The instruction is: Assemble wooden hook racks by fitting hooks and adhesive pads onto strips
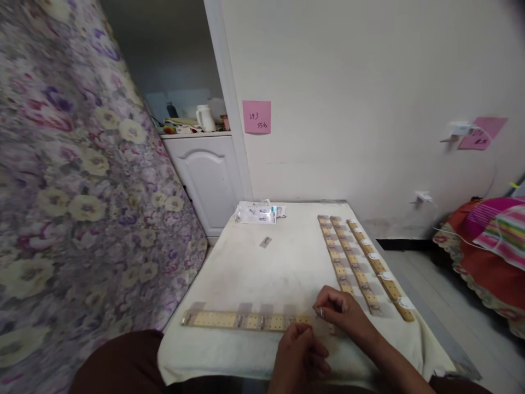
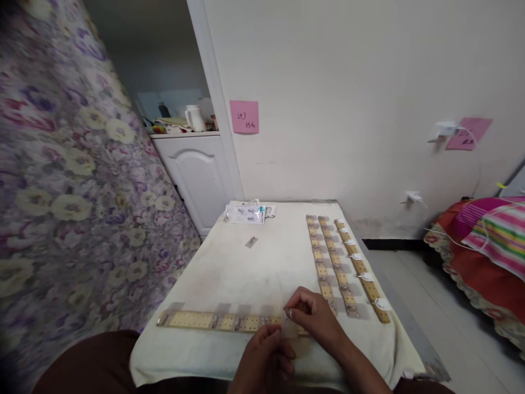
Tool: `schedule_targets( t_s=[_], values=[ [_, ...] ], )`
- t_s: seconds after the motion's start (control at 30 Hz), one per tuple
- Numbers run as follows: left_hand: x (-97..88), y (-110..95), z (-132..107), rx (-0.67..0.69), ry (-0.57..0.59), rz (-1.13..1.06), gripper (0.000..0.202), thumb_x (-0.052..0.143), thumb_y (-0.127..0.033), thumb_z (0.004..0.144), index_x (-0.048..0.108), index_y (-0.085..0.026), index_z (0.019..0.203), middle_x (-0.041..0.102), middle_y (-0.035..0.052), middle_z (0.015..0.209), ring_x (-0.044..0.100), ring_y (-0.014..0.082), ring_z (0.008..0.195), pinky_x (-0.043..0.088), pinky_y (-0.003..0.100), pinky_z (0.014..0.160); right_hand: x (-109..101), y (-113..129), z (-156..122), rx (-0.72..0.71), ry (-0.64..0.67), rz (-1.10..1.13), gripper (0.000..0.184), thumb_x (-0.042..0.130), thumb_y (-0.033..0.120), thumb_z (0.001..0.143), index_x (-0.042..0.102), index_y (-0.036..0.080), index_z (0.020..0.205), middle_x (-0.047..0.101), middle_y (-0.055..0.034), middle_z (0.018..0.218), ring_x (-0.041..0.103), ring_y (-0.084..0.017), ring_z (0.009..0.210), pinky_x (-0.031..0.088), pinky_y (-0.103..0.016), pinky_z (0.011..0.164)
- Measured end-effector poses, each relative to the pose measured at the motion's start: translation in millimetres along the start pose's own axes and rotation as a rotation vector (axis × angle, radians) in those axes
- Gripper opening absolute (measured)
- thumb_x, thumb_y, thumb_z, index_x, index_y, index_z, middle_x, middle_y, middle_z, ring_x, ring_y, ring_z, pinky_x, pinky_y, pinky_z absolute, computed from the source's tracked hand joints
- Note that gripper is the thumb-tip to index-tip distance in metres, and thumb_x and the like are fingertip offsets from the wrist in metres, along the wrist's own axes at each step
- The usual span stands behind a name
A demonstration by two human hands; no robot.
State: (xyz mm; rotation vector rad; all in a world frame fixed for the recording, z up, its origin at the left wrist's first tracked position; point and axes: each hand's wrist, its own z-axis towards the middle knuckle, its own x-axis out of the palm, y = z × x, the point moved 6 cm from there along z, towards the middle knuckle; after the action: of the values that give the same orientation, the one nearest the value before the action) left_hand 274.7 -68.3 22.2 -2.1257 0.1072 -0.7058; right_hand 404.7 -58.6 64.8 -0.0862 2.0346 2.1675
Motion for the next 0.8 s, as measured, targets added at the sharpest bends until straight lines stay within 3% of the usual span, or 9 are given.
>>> schedule_targets(
  t_s=[0.13, 0.33, 0.53, 0.73, 0.8],
  values=[
    [3.7, -4, -1, -0.014, -0.002, 0.007, 0.026, 0.060, -0.036, 0.067, 0.043, -0.019, 0.079, 0.062, -0.0027, 0.054, 0.053, 0.0091, 0.037, 0.029, 0.018, 0.037, 8, -8, 2, 0.046, 0.026, 0.122, 0.016, 0.065, 0.030, 0.072, 0.057, 0.016, 0.070, 0.046, 0.0057, 0.055, 0.037, -0.007, 0.050, 0.027, -0.021, 0.049],
    [0.8, -12, -4, 0.068, 0.013, -0.052, 0.034, 0.051, -0.051, 0.075, 0.047, -0.017, 0.081, 0.064, -0.0004, 0.063, 0.057, 0.0097, 0.042, 0.033, 0.019, 0.040, 14, -10, 1, 0.066, 0.072, 0.132, 0.019, 0.065, 0.033, 0.072, 0.058, 0.015, 0.070, 0.047, 0.0057, 0.053, 0.037, -0.007, 0.049, 0.027, -0.020, 0.048],
    [-5.2, -4, 3, 0.051, 0.009, 0.072, 0.025, 0.062, -0.027, 0.063, 0.043, -0.019, 0.077, 0.063, -0.0032, 0.056, 0.053, 0.0080, 0.037, 0.032, 0.018, 0.037, 17, -8, -1, 0.044, 0.109, 0.090, 0.017, 0.065, 0.031, 0.072, 0.060, 0.015, 0.076, 0.050, 0.0045, 0.058, 0.039, -0.007, 0.053, 0.028, -0.021, 0.050],
    [-4.7, 1, 3, -0.011, 0.017, 0.000, 0.026, 0.061, -0.026, 0.060, 0.041, -0.021, 0.075, 0.063, -0.0034, 0.053, 0.052, 0.0082, 0.036, 0.031, 0.018, 0.037, 9, -11, 3, 0.048, 0.029, 0.146, 0.028, 0.064, 0.035, 0.072, 0.059, 0.018, 0.094, 0.053, 0.0025, 0.078, 0.035, -0.004, 0.050, 0.026, -0.019, 0.045],
    [-4.1, -2, 2, -0.021, 0.012, -0.010, 0.027, 0.062, -0.027, 0.059, 0.040, -0.021, 0.074, 0.064, -0.0028, 0.054, 0.054, 0.0089, 0.037, 0.032, 0.018, 0.037, 5, -15, 4, 0.071, -0.008, 0.132, 0.025, 0.063, 0.036, 0.074, 0.057, 0.018, 0.090, 0.053, 0.0038, 0.072, 0.036, -0.004, 0.048, 0.026, -0.018, 0.044]
  ],
)
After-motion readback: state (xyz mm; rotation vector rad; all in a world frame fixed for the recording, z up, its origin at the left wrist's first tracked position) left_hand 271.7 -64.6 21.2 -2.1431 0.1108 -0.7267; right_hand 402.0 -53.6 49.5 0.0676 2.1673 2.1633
